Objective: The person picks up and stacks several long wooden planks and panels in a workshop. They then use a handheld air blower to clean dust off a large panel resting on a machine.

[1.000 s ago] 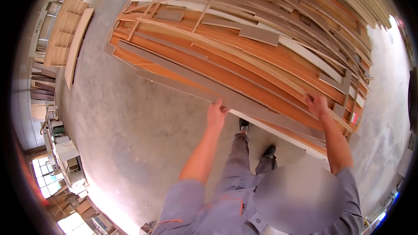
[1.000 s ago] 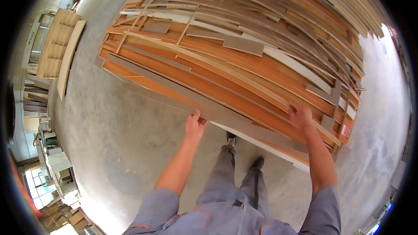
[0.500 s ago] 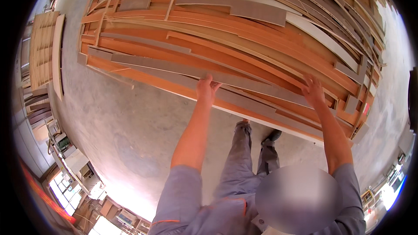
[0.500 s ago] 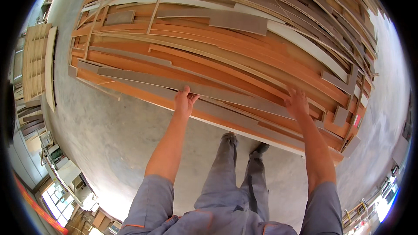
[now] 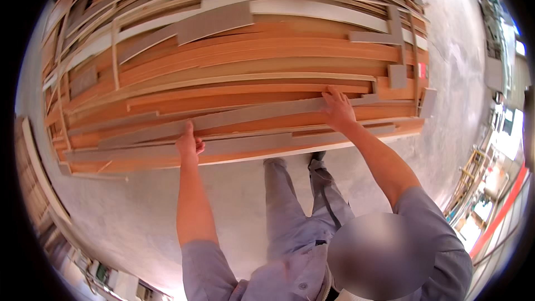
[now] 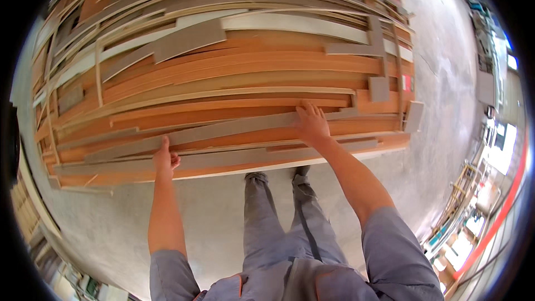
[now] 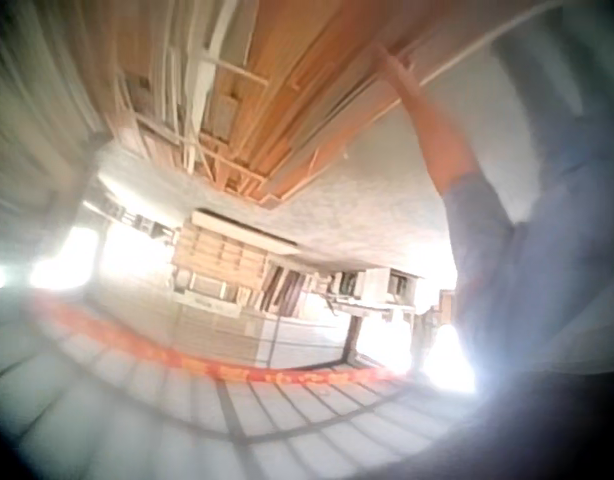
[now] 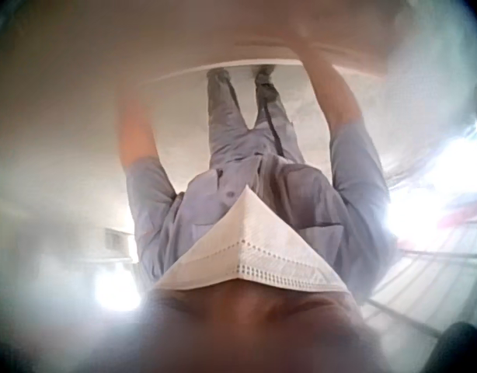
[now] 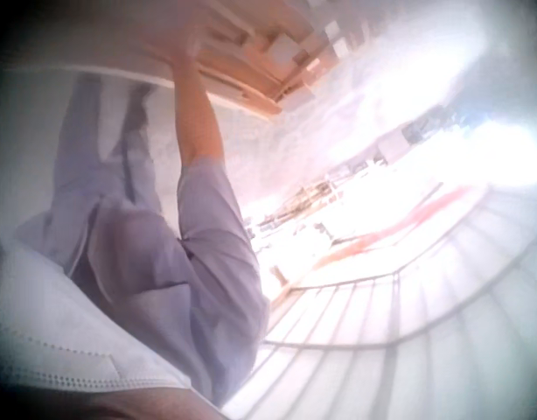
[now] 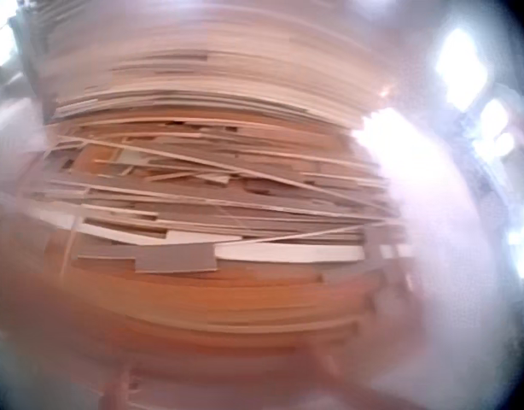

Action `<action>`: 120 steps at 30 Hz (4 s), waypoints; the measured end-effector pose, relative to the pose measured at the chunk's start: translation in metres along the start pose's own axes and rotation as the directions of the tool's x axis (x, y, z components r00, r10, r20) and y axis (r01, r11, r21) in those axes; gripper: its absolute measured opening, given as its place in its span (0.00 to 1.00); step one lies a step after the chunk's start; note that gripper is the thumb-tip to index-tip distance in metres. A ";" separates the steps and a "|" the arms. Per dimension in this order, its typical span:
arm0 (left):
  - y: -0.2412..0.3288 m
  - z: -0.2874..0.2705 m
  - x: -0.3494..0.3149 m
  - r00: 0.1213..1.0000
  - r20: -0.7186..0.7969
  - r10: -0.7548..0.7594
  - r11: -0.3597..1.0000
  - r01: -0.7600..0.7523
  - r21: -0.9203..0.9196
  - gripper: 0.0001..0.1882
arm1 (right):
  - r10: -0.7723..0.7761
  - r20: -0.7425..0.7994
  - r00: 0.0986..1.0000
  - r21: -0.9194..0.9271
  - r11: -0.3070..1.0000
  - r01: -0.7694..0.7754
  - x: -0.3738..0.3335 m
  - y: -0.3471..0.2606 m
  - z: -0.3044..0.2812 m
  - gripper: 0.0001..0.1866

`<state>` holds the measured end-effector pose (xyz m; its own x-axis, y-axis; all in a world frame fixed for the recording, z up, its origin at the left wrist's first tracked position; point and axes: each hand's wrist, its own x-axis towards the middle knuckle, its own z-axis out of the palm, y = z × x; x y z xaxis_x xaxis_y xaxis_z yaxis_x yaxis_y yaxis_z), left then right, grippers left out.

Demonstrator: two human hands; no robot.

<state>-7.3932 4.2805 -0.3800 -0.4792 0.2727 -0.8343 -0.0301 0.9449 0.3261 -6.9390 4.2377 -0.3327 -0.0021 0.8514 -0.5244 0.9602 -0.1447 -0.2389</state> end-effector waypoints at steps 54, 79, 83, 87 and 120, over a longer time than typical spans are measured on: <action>0.054 0.029 -0.014 0.333 0.575 0.747 -0.294 -0.610 0.736 0.26 | 0.206 -0.382 0.901 -0.046 0.969 -0.241 0.001 0.096 0.011 0.19; 0.034 0.048 0.000 0.421 0.444 0.791 -0.137 -0.585 0.799 0.20 | 0.178 -0.356 0.917 -0.019 0.980 -0.197 -0.003 0.123 0.041 0.18; 0.020 0.059 -0.009 0.348 0.372 0.860 -0.085 -0.621 0.779 0.21 | 0.163 -0.465 0.870 -0.008 0.982 -0.188 -0.008 0.118 0.035 0.19; -0.021 0.065 -0.042 0.327 0.394 0.859 -0.047 -0.715 0.697 0.25 | 0.108 -0.506 0.856 0.065 0.994 -0.087 -0.062 0.131 0.053 0.19; -0.276 0.365 -0.603 0.387 0.922 -0.013 -0.266 -0.890 0.370 0.18 | 0.979 0.108 0.172 0.904 -0.025 -0.426 -0.770 0.456 0.156 0.18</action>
<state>-6.7755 3.9217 -0.1294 0.6234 0.2606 -0.7372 0.7593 -0.4268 0.4912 -6.5431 3.4377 -0.1650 0.9095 -0.0497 -0.4128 -0.2757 -0.8151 -0.5095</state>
